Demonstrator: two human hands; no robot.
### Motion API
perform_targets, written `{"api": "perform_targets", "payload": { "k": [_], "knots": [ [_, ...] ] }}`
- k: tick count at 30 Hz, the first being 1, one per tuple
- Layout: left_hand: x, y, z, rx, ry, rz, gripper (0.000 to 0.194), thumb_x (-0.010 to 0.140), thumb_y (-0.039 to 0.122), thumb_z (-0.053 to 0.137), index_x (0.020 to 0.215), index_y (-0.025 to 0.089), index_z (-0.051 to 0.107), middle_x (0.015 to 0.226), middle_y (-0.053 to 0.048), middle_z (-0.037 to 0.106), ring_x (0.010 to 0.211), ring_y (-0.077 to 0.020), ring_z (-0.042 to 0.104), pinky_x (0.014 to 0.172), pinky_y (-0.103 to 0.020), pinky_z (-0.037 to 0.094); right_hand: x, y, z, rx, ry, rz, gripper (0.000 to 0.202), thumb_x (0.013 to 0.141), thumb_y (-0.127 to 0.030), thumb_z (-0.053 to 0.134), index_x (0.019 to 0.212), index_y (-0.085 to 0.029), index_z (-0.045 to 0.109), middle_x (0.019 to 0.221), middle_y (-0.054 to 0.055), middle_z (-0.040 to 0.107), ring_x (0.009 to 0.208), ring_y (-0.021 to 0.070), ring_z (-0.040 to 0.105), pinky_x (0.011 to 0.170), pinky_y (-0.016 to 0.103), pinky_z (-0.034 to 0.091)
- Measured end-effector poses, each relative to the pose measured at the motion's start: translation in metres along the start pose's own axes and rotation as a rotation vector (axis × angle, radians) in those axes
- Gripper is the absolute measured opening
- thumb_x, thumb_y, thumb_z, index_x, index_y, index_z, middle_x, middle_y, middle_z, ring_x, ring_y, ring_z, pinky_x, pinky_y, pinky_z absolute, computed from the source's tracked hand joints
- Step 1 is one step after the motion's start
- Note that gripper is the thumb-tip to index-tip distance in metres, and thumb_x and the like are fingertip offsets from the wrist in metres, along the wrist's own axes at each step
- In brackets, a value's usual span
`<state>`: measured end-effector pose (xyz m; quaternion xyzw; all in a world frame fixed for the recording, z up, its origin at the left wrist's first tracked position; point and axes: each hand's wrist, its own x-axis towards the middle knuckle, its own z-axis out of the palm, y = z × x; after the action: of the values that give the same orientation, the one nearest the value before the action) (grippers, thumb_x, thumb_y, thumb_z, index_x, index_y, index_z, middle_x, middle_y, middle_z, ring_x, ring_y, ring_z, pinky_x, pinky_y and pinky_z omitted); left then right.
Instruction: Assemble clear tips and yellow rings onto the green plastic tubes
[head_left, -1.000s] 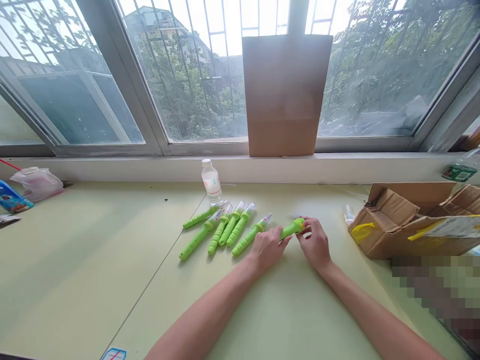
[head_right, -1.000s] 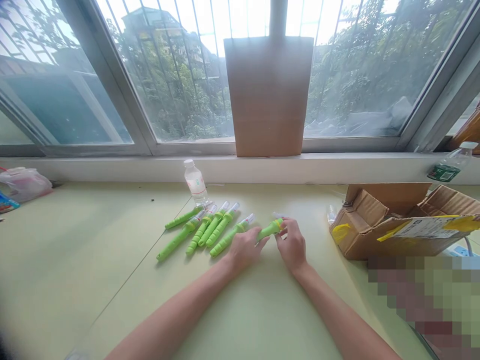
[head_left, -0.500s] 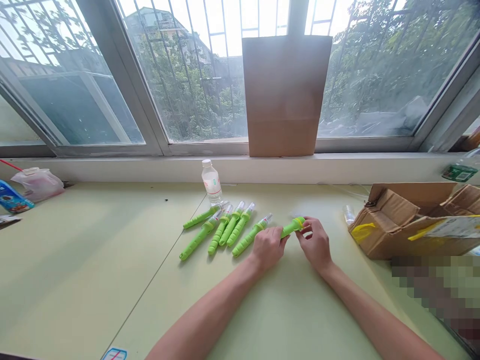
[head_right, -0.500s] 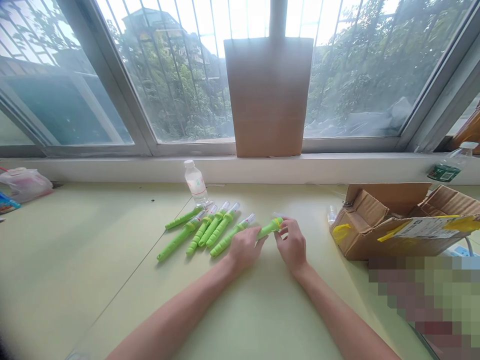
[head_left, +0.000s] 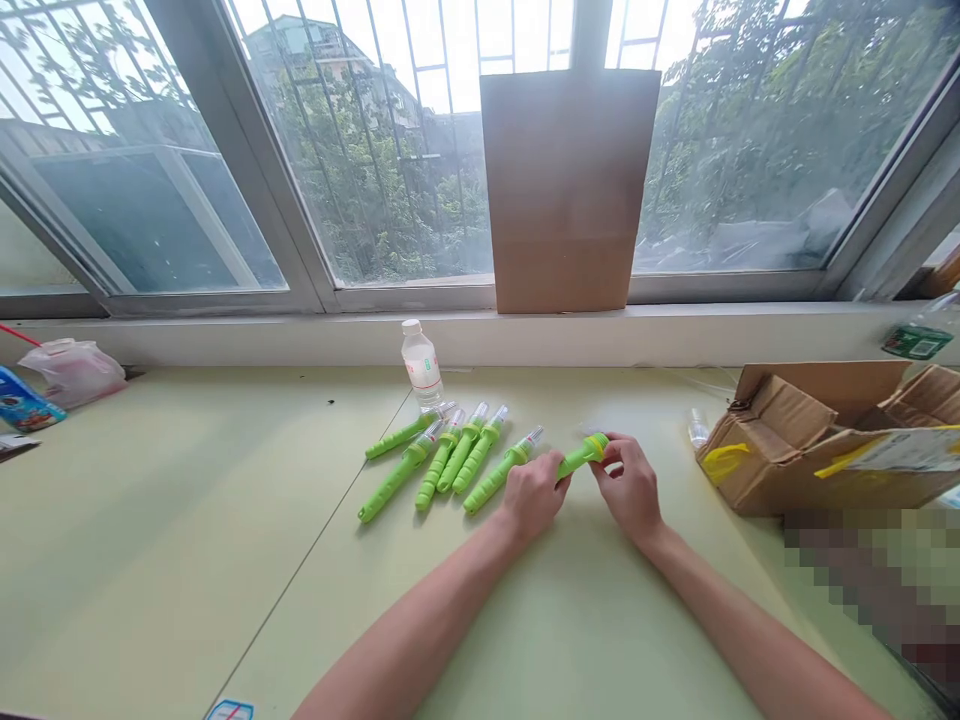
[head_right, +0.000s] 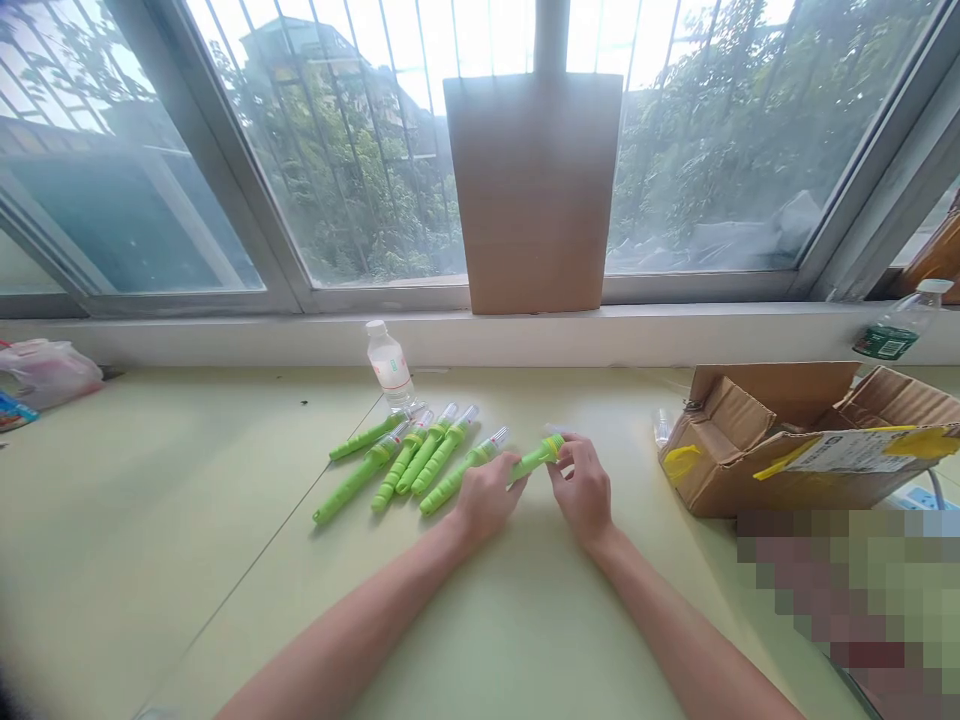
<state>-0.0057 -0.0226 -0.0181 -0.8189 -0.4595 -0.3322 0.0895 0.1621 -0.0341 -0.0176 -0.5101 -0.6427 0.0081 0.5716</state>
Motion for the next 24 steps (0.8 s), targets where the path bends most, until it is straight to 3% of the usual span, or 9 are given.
{"api": "perform_targets", "payload": {
  "k": [8, 12, 17, 24],
  "knots": [
    [0.0028, 0.0048, -0.0038, 0.069, 0.048, 0.069, 0.022, 0.094, 0.038, 0.051, 0.087, 0.019, 0.059, 0.074, -0.003, 0.065, 0.068, -0.0188, 0.064, 0.056, -0.030, 0.044, 0.0004, 0.0013, 0.0003, -0.041, -0.038, 0.022, 0.016, 0.089, -0.037, 0.054, 0.087, -0.022, 0.047, 0.110, 0.008, 0.062, 0.060, 0.0116, 0.063, 0.046, 0.026, 0.050],
    [0.0037, 0.0045, -0.0023, 0.071, 0.012, 0.052, 0.022, 0.095, 0.038, 0.049, 0.090, 0.018, 0.058, 0.073, -0.004, 0.066, 0.067, -0.0189, 0.065, 0.055, -0.029, 0.043, 0.0018, 0.0013, -0.0010, -0.041, -0.036, 0.012, 0.020, 0.090, -0.039, 0.053, 0.083, -0.021, 0.049, 0.108, 0.009, 0.062, 0.059, 0.0115, 0.063, 0.045, 0.026, 0.051],
    [0.0031, 0.0032, -0.0003, 0.031, -0.064, 0.012, 0.020, 0.093, 0.039, 0.054, 0.095, 0.019, 0.057, 0.076, -0.003, 0.068, 0.061, -0.0171, 0.065, 0.046, -0.028, 0.036, 0.0008, 0.0029, -0.0015, -0.046, -0.040, 0.006, 0.016, 0.090, -0.035, 0.054, 0.083, -0.021, 0.048, 0.109, 0.008, 0.062, 0.059, 0.0108, 0.063, 0.046, 0.025, 0.050],
    [0.0013, 0.0013, 0.0011, 0.013, -0.004, 0.001, 0.009, 0.090, 0.030, 0.058, 0.094, 0.022, 0.057, 0.069, 0.001, 0.064, 0.057, -0.0149, 0.062, 0.047, -0.026, 0.036, -0.0011, 0.0030, -0.0004, -0.067, -0.071, 0.000, 0.010, 0.088, -0.029, 0.053, 0.087, -0.022, 0.046, 0.113, 0.008, 0.060, 0.060, 0.0108, 0.063, 0.047, 0.026, 0.050]
  ]
}}
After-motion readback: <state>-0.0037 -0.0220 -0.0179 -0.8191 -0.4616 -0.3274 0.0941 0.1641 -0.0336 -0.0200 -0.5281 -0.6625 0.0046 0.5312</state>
